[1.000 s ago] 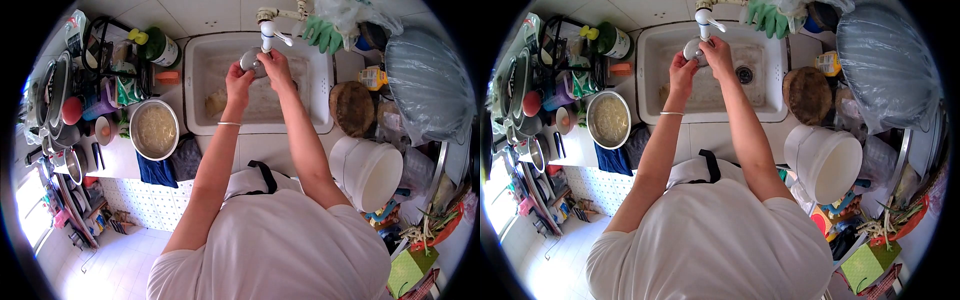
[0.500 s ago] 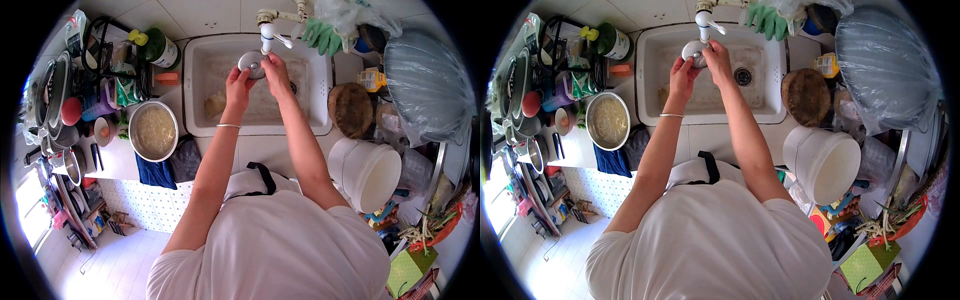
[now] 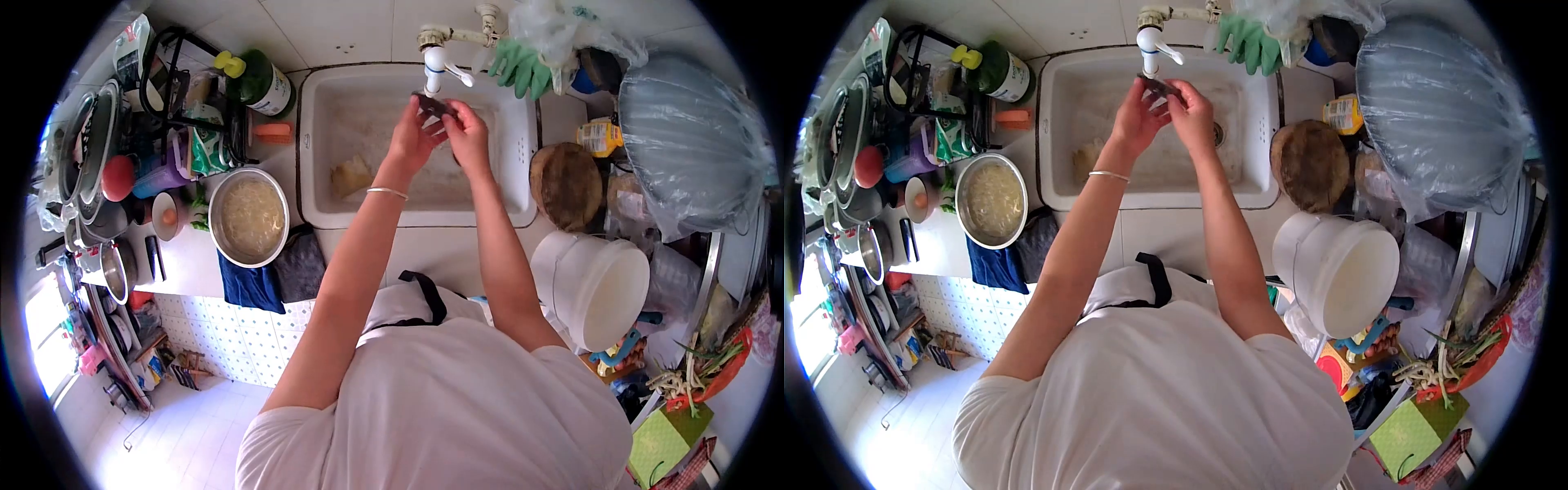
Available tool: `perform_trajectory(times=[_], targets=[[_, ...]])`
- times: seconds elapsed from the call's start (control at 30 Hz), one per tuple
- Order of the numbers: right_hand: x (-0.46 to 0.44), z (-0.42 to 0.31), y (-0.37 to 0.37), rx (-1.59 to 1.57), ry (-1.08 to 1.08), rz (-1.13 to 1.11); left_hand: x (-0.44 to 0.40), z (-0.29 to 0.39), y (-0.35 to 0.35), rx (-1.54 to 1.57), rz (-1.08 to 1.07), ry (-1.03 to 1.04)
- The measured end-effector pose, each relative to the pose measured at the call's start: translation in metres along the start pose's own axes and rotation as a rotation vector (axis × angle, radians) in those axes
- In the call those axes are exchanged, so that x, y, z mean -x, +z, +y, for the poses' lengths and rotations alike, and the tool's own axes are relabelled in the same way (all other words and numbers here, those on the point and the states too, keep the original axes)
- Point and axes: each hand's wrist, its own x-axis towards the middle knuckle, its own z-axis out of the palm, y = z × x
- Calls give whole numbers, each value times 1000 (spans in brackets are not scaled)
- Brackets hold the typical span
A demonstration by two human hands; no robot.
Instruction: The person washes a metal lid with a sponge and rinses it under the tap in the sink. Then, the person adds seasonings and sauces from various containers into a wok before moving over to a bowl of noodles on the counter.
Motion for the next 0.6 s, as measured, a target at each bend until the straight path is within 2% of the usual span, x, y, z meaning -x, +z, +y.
perform_trajectory(times=[0.1, 0.2, 0.27, 0.4, 0.47, 0.53, 0.6], targets=[[-3, -5, 8, 190, -74, -67, -15, 1, -1, 15, 40, 50], [-1, -17, 3, 318, -126, -148, -30, 5, -10, 95, -102, -21], [0, -19, -7, 205, -136, -162, -32, 8, -3, 21, -204, -124], [7, -30, -34, 139, -58, -122, -38, -2, 8, -14, -225, -187], [8, -37, -43, -27, 99, -150, -28, -1, 20, -110, -106, -225], [7, -38, -43, -21, 100, -134, -35, 0, 3, -23, -171, -258], [0, -40, -31, -161, 156, -142, -34, 9, -5, 61, -208, -194]])
